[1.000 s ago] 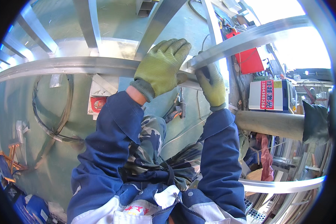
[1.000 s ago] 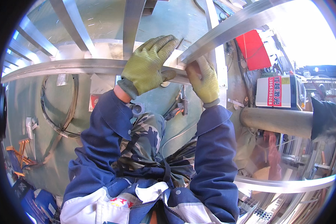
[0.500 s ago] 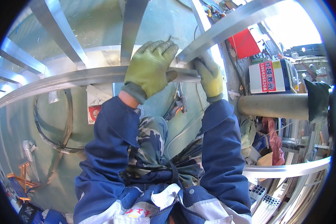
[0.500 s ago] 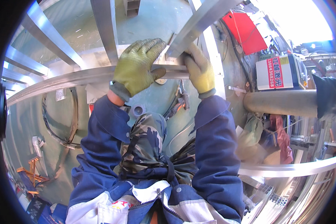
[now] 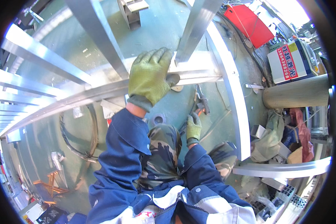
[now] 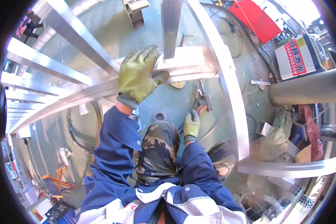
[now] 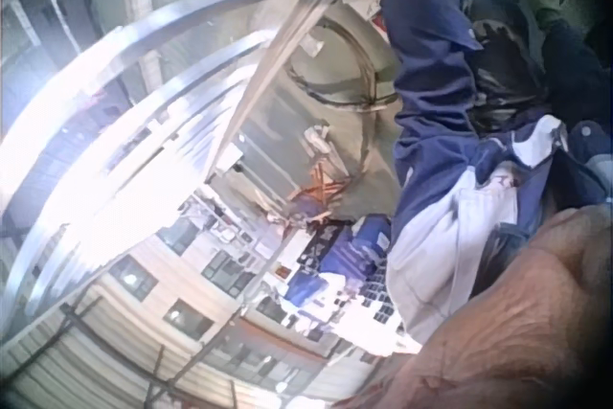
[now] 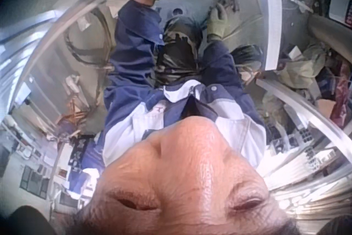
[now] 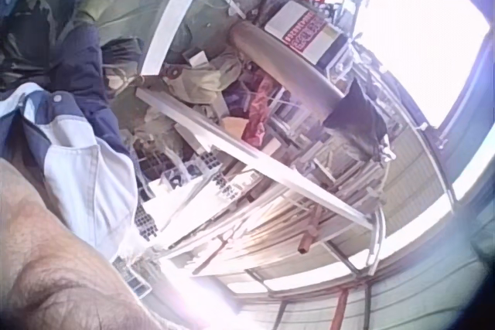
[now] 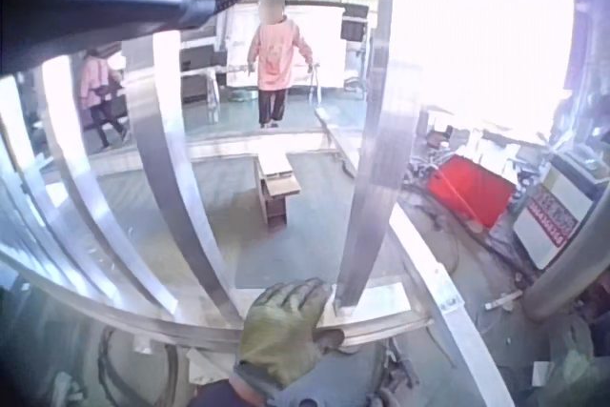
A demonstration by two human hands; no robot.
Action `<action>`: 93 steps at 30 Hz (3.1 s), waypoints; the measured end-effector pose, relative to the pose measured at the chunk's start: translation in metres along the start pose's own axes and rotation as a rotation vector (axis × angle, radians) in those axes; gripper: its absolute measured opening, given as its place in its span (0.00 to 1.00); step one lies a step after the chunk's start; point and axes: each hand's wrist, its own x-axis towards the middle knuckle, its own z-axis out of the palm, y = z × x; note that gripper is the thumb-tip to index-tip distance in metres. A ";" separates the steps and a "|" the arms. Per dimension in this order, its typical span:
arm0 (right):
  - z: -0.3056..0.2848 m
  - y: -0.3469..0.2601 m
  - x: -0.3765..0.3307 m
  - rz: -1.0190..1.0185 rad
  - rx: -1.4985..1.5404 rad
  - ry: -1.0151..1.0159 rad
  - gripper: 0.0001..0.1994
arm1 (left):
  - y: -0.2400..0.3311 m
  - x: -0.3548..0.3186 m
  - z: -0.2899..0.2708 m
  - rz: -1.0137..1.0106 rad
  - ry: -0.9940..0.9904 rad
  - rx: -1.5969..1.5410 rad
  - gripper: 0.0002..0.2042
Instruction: The person assembles a metal frame by drilling holes into metal bars and then grinding the edges smooth. They repeatedly reposition the bars and use a power drill and angle grinder to complete the assembly.
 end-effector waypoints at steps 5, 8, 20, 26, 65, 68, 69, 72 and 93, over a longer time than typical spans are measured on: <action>0.013 0.053 0.059 0.297 -0.614 0.115 0.35 | -0.003 -0.004 -0.001 -0.011 -0.025 0.093 0.36; 0.031 0.047 0.069 0.389 -0.812 0.177 0.39 | -0.001 -0.003 -0.005 -0.042 -0.070 0.150 0.35; 0.025 0.092 0.091 0.407 -0.730 0.245 0.42 | 0.009 0.009 -0.008 -0.047 -0.160 0.164 0.32; -0.010 0.083 0.058 0.405 -0.482 0.135 0.34 | 0.010 0.010 -0.014 -0.076 -0.223 0.192 0.30; -0.194 -0.403 -0.225 0.213 -0.072 -0.035 0.15 | 0.259 -0.138 -0.254 -1.073 -1.167 -1.043 0.21; -0.181 -0.420 -0.199 0.277 0.111 0.014 0.15 | 0.284 -0.115 -0.260 -1.313 -1.161 -1.152 0.22; -0.179 -0.418 -0.188 0.275 0.141 0.025 0.16 | 0.290 -0.119 -0.254 -1.247 -1.210 -1.149 0.23; -0.168 -0.423 -0.155 0.304 0.199 -0.024 0.15 | 0.322 -0.121 -0.243 -1.289 -0.997 -1.236 0.29; -0.225 -0.506 -0.190 0.531 0.611 -0.017 0.21 | 0.200 -0.422 -0.321 -2.433 0.172 -0.652 0.48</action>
